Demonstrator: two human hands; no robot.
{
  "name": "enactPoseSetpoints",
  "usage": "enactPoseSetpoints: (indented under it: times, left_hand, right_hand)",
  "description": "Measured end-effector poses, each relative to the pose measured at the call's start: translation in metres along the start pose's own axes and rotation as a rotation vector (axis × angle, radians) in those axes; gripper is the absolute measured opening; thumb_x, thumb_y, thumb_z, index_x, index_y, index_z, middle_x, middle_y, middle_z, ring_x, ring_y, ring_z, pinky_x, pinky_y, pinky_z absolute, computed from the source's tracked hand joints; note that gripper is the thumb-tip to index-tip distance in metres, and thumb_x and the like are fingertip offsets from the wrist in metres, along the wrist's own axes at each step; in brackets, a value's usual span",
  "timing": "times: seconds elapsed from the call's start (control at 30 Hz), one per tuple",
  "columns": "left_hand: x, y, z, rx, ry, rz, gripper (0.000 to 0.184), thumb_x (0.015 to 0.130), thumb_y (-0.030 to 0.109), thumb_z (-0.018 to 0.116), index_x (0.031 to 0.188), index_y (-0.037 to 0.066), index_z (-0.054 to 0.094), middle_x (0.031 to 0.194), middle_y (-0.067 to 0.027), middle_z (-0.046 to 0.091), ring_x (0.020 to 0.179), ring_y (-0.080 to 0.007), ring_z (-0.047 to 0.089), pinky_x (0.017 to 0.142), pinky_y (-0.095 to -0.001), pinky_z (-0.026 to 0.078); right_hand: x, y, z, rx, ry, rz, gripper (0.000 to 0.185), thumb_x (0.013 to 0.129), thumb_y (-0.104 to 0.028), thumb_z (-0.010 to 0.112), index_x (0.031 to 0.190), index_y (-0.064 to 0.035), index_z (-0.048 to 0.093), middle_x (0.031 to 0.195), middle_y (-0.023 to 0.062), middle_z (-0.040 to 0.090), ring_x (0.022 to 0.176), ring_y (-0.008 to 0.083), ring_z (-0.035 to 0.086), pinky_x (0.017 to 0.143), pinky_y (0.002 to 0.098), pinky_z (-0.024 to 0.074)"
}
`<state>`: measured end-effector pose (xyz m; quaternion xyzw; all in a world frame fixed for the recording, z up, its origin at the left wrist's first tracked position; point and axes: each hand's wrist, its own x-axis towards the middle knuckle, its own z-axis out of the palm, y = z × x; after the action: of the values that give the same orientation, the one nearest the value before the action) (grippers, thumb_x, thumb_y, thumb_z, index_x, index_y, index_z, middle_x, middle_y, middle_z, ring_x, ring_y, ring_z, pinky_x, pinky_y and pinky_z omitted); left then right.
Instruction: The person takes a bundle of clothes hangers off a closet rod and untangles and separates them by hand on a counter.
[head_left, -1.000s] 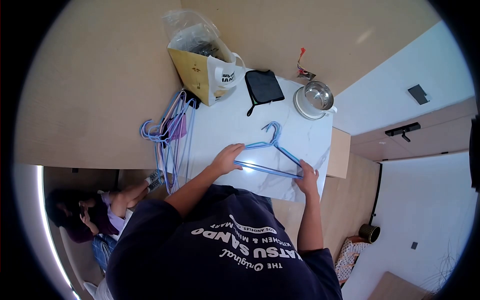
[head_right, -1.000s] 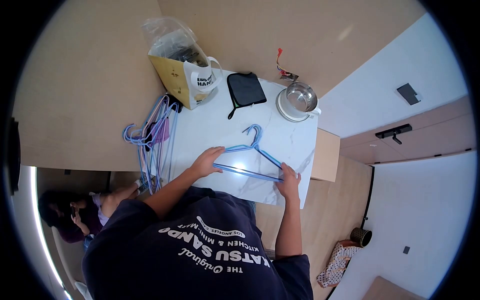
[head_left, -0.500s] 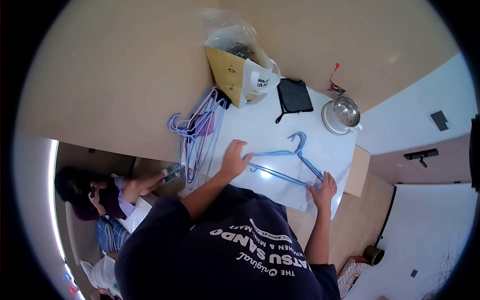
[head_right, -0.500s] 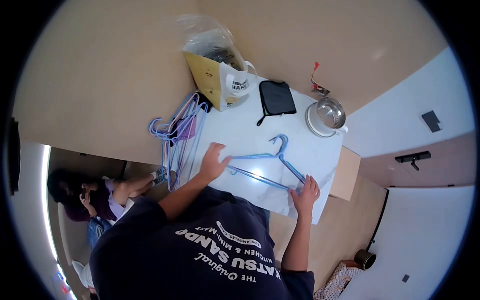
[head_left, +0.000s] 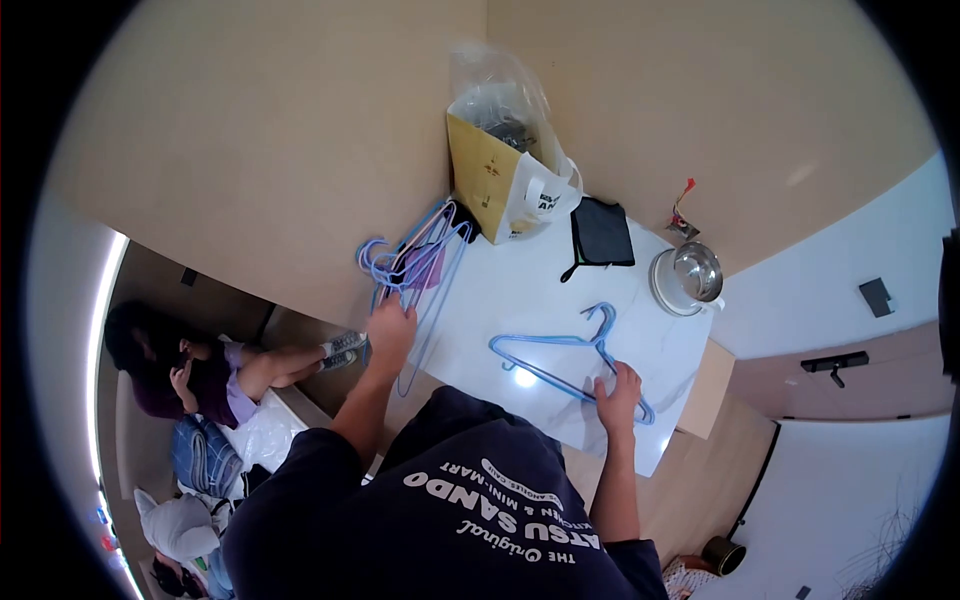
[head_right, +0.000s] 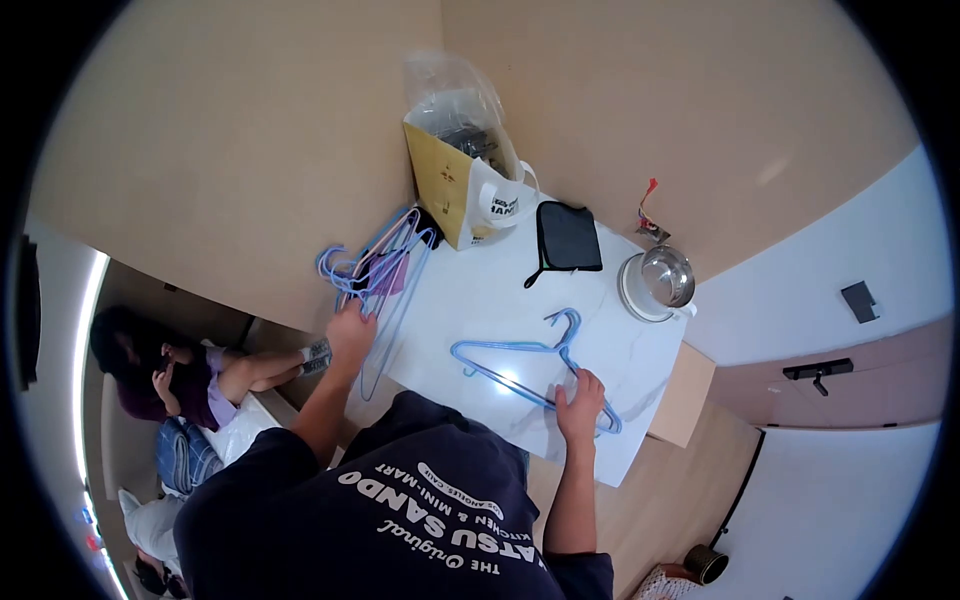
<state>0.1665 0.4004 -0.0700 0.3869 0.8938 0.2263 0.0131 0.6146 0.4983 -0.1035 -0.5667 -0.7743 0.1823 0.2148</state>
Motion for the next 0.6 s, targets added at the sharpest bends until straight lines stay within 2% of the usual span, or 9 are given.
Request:
enactPoseSetpoints:
  times: [0.07, 0.17, 0.27, 0.3, 0.4, 0.43, 0.53, 0.57, 0.6]
  left_hand:
    - [0.000, -0.003, 0.011, 0.042, -0.025, 0.008, 0.020, 0.082, 0.019, 0.073, 0.091, 0.004, 0.063, 0.083, -0.0171, 0.069, 0.080, -0.0401, 0.068, 0.070, -0.0516, 0.054]
    - [0.000, 0.010, 0.004, -0.087, -0.051, 0.109, 0.015, 0.083, 0.014, 0.071, 0.086, 0.002, 0.062, 0.081, -0.0171, 0.066, 0.077, -0.0402, 0.066, 0.068, -0.0501, 0.052]
    - [-0.003, 0.027, 0.001, -0.384, 0.001, 0.337, 0.016, 0.083, 0.010, 0.070, 0.082, 0.002, 0.056, 0.070, -0.0138, 0.055, 0.066, -0.0349, 0.057, 0.061, -0.0452, 0.045]
    - [-0.004, 0.037, -0.009, -0.400, -0.083, 0.364, 0.011, 0.085, 0.008, 0.069, 0.086, 0.002, 0.059, 0.077, -0.0149, 0.059, 0.070, -0.0345, 0.062, 0.062, -0.0427, 0.049]
    - [-0.002, 0.056, -0.024, -0.579, -0.256, 0.438, 0.013, 0.088, 0.007, 0.069, 0.085, 0.001, 0.057, 0.075, -0.0143, 0.057, 0.065, -0.0286, 0.060, 0.060, -0.0378, 0.047]
    - [0.000, 0.056, -0.023, -0.619, -0.396, 0.354, 0.013, 0.093, 0.007, 0.066, 0.088, 0.001, 0.056, 0.072, -0.0099, 0.058, 0.060, -0.0181, 0.056, 0.058, -0.0316, 0.044]
    - [0.011, 0.068, -0.034, -0.846, -0.719, 0.223, 0.009, 0.097, 0.008, 0.063, 0.094, 0.002, 0.057, 0.070, -0.0052, 0.059, 0.060, -0.0100, 0.053, 0.057, -0.0281, 0.042]
    - [0.015, 0.074, -0.043, -0.801, -0.752, 0.291, 0.006, 0.100, 0.008, 0.060, 0.098, 0.002, 0.058, 0.069, -0.0002, 0.058, 0.062, -0.0061, 0.052, 0.056, -0.0263, 0.041]
    - [0.017, 0.079, -0.049, -0.829, -0.796, 0.289, 0.006, 0.100, 0.008, 0.060, 0.098, 0.002, 0.058, 0.069, 0.0000, 0.058, 0.062, -0.0061, 0.051, 0.056, -0.0260, 0.041]
  right_hand:
    - [0.006, -0.003, 0.000, 0.024, 0.010, -0.033, 0.051, 0.081, -0.017, 0.076, 0.127, -0.0030, 0.059, 0.129, 0.0199, 0.060, 0.122, 0.0415, 0.052, 0.104, 0.0516, 0.0421]
    - [0.007, -0.006, -0.001, 0.022, 0.035, -0.038, 0.050, 0.080, -0.016, 0.076, 0.125, -0.0027, 0.060, 0.127, 0.0201, 0.060, 0.120, 0.0419, 0.053, 0.102, 0.0512, 0.0433]
    - [-0.001, -0.004, 0.000, 0.015, 0.048, -0.024, 0.050, 0.081, -0.017, 0.076, 0.125, -0.0022, 0.060, 0.126, 0.0205, 0.060, 0.120, 0.0421, 0.053, 0.102, 0.0512, 0.0431]
    - [-0.004, -0.003, 0.000, 0.016, 0.046, -0.019, 0.049, 0.081, -0.016, 0.075, 0.125, -0.0020, 0.059, 0.126, 0.0209, 0.060, 0.120, 0.0425, 0.052, 0.102, 0.0510, 0.0432]
    - [-0.013, -0.006, 0.002, 0.031, 0.045, -0.004, 0.048, 0.081, -0.016, 0.076, 0.124, -0.0020, 0.059, 0.125, 0.0213, 0.060, 0.119, 0.0427, 0.053, 0.100, 0.0508, 0.0443]
    - [-0.016, -0.008, 0.001, 0.047, 0.046, -0.006, 0.048, 0.081, -0.016, 0.076, 0.124, -0.0020, 0.059, 0.125, 0.0213, 0.060, 0.118, 0.0427, 0.053, 0.100, 0.0508, 0.0446]
    - [-0.021, -0.019, -0.004, 0.094, 0.072, -0.018, 0.048, 0.081, -0.016, 0.076, 0.124, -0.0014, 0.059, 0.124, 0.0220, 0.060, 0.118, 0.0429, 0.053, 0.099, 0.0504, 0.0453]
    - [-0.021, -0.025, -0.006, 0.112, 0.083, -0.021, 0.048, 0.081, -0.015, 0.076, 0.124, -0.0012, 0.059, 0.124, 0.0221, 0.060, 0.118, 0.0429, 0.053, 0.100, 0.0504, 0.0452]
    - [-0.022, -0.030, -0.009, 0.132, 0.092, -0.024, 0.047, 0.082, -0.015, 0.076, 0.123, -0.0010, 0.059, 0.124, 0.0222, 0.060, 0.118, 0.0429, 0.053, 0.100, 0.0503, 0.0450]
